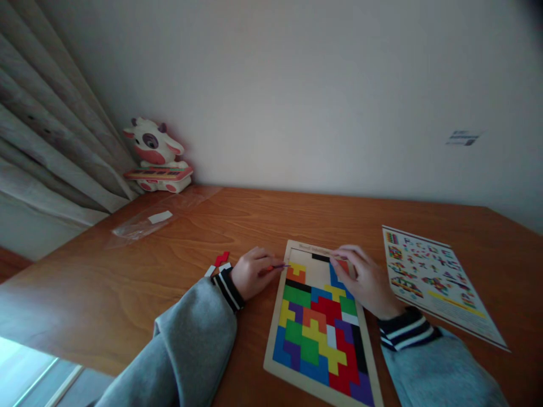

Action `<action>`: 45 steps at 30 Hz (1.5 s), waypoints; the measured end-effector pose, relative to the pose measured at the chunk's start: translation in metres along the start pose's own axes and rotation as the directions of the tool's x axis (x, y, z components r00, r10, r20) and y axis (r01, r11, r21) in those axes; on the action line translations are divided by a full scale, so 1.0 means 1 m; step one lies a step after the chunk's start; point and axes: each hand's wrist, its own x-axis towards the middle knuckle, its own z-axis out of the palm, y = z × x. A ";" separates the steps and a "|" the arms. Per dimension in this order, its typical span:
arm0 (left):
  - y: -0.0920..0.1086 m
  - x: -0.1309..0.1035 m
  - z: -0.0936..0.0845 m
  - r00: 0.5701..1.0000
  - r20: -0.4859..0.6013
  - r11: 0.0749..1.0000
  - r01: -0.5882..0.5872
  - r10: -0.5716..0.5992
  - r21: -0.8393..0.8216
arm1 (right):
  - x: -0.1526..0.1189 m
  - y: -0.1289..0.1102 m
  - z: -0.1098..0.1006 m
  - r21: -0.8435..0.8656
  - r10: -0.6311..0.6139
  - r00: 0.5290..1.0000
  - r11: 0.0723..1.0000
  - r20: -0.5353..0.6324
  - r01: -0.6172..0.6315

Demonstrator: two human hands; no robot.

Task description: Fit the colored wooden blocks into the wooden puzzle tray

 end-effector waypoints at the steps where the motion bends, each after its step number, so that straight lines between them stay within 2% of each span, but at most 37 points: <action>1: 0.002 0.000 0.001 1.000 0.002 1.000 -0.022 0.022 -0.001 | 0.000 -0.006 -0.001 0.018 -0.040 0.999 0.999 0.032 0.040; 3: 0.005 0.000 0.004 0.997 0.016 0.997 -0.076 0.076 0.002 | 0.000 -0.020 -0.002 0.065 -0.139 0.985 0.989 0.100 0.133; 6: 0.011 -0.001 0.008 0.985 0.049 0.986 -0.168 0.167 0.023 | -0.001 -0.042 0.001 0.132 -0.279 0.952 0.956 0.127 0.263; 11: 0.017 -0.001 0.011 0.967 0.065 0.967 -0.251 0.248 0.043 | -0.004 -0.060 0.009 0.243 -0.339 0.932 0.922 0.130 0.302; 14: 0.016 -0.001 0.008 0.976 0.115 0.978 -0.193 0.183 0.080 | -0.004 -0.058 0.010 0.288 -0.225 0.968 0.939 0.109 0.186; 17: 0.011 0.000 0.002 0.990 0.139 0.982 -0.036 0.010 0.184 | -0.002 -0.050 0.009 0.272 0.007 0.997 0.962 0.075 -0.028; 20: 0.004 -0.001 -0.004 0.983 0.119 0.953 0.102 -0.141 0.286 | -0.002 -0.038 0.008 0.261 0.192 0.981 0.947 0.011 -0.188; 22: -0.001 -0.003 -0.006 0.971 0.125 0.931 0.154 -0.205 0.330 | -0.002 -0.031 0.008 0.264 0.242 0.970 0.937 -0.016 -0.229; 26: -0.006 -0.007 -0.006 0.946 0.189 0.909 0.177 -0.262 0.378 | -0.002 -0.021 0.008 0.254 0.261 0.965 0.933 0.006 -0.254; 29: -0.008 -0.008 -0.004 0.939 0.233 0.918 0.156 -0.252 0.364 | -0.003 -0.019 0.008 0.263 0.284 0.959 0.923 0.023 -0.280; 33: -0.008 -0.007 -0.004 0.937 0.242 0.929 0.166 -0.254 0.332 | -0.003 -0.019 0.009 0.326 0.315 0.947 0.891 0.059 -0.316; 36: -0.009 -0.007 -0.003 0.932 0.217 0.927 0.217 -0.289 0.305 | -0.002 -0.021 0.010 0.336 0.282 0.956 0.896 0.077 -0.291; 40: -0.010 -0.010 0.001 0.942 0.126 0.928 0.272 -0.311 0.256 | -0.003 -0.025 0.011 0.321 0.205 0.970 0.917 0.129 -0.237; 45: -0.007 -0.011 0.005 0.959 0.064 0.953 0.263 -0.275 0.152 | -0.001 -0.029 0.009 0.303 0.177 0.971 0.927 0.160 -0.219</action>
